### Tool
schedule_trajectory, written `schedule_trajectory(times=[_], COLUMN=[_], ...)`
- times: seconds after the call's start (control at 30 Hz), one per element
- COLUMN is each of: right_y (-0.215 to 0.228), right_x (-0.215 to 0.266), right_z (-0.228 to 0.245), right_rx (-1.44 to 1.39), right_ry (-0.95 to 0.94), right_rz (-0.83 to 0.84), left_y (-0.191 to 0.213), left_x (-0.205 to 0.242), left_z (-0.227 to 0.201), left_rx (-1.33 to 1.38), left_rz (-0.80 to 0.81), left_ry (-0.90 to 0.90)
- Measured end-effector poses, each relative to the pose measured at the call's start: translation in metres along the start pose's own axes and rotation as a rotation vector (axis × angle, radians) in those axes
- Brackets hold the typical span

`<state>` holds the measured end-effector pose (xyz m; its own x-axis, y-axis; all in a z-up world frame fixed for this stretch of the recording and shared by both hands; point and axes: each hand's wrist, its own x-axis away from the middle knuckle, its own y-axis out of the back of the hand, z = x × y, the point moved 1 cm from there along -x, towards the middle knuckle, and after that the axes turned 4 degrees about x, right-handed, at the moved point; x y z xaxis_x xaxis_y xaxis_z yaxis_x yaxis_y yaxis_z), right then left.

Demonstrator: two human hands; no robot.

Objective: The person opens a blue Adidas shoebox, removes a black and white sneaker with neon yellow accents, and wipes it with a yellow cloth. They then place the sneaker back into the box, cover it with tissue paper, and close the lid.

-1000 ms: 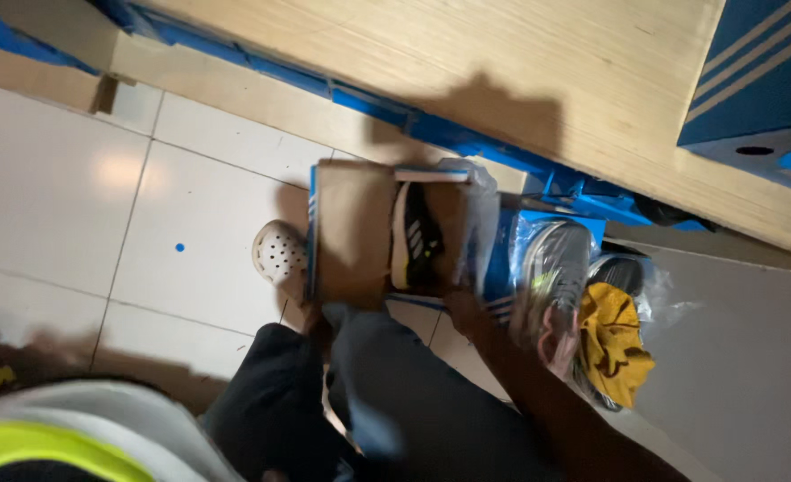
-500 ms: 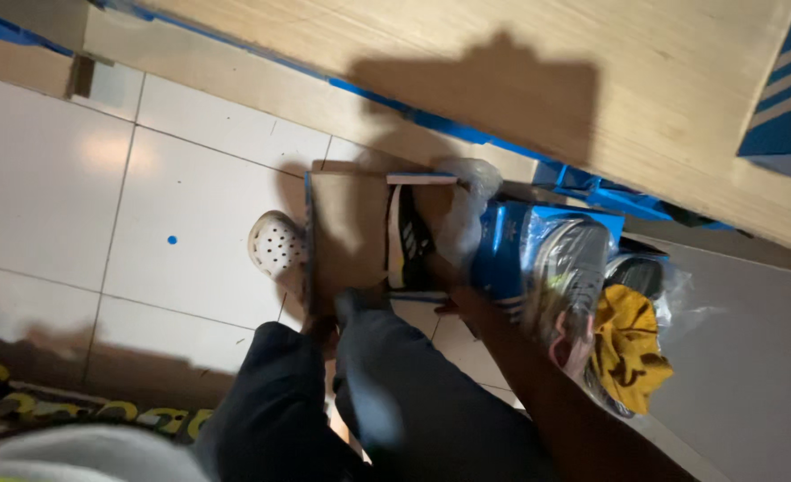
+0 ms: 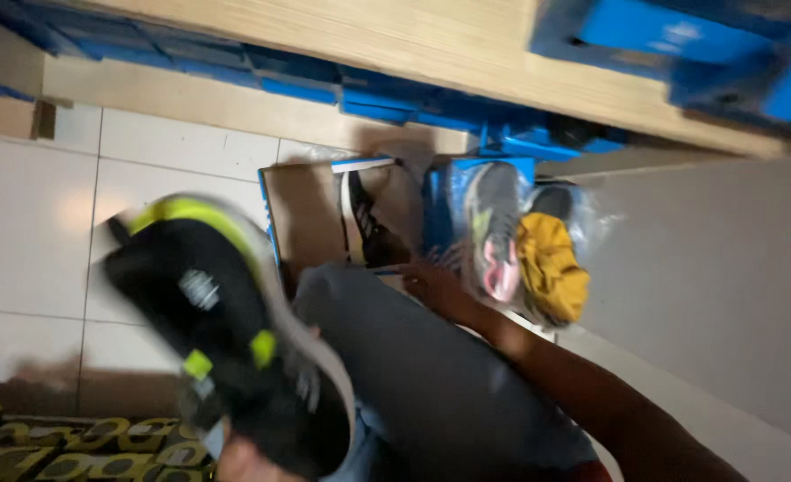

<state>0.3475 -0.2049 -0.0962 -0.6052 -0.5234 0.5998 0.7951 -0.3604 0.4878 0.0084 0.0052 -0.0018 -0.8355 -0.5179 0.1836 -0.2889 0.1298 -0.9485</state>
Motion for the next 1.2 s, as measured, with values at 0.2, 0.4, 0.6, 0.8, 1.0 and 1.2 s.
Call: schedule_trajectory(times=[0.2,0.4,0.6,0.8,1.0,1.2], right_y=[0.100,0.155,0.181,0.251,0.308,0.301], right_x=[0.105,0.113,0.103,0.155,0.226,0.261], right_z=[-0.006,-0.038,-0.059,-0.086,-0.046,0.056], right_rx=[0.175,0.654,0.898,0.367,0.589,0.628], right_ry=[0.355,0.063,0.031,0.200,0.333,0.786], right_rz=[-0.609,-0.754,-0.624,-0.907,-1.204,-1.225], left_y=[-0.044,-0.110,-0.166,-0.162,-0.152,-0.168], left_x=[-0.091,-0.108,-0.117,-0.103,-0.107,-0.108], left_z=[0.051,0.073,0.071,0.061,0.054,0.055], left_rx=[-0.410,-0.394,-0.896,-1.253,-1.176,-1.536], left_rz=[-0.328,-0.016,0.334,0.503,0.298,0.472], left_ry=[0.023,0.244,0.256,0.179,0.103,-0.045])
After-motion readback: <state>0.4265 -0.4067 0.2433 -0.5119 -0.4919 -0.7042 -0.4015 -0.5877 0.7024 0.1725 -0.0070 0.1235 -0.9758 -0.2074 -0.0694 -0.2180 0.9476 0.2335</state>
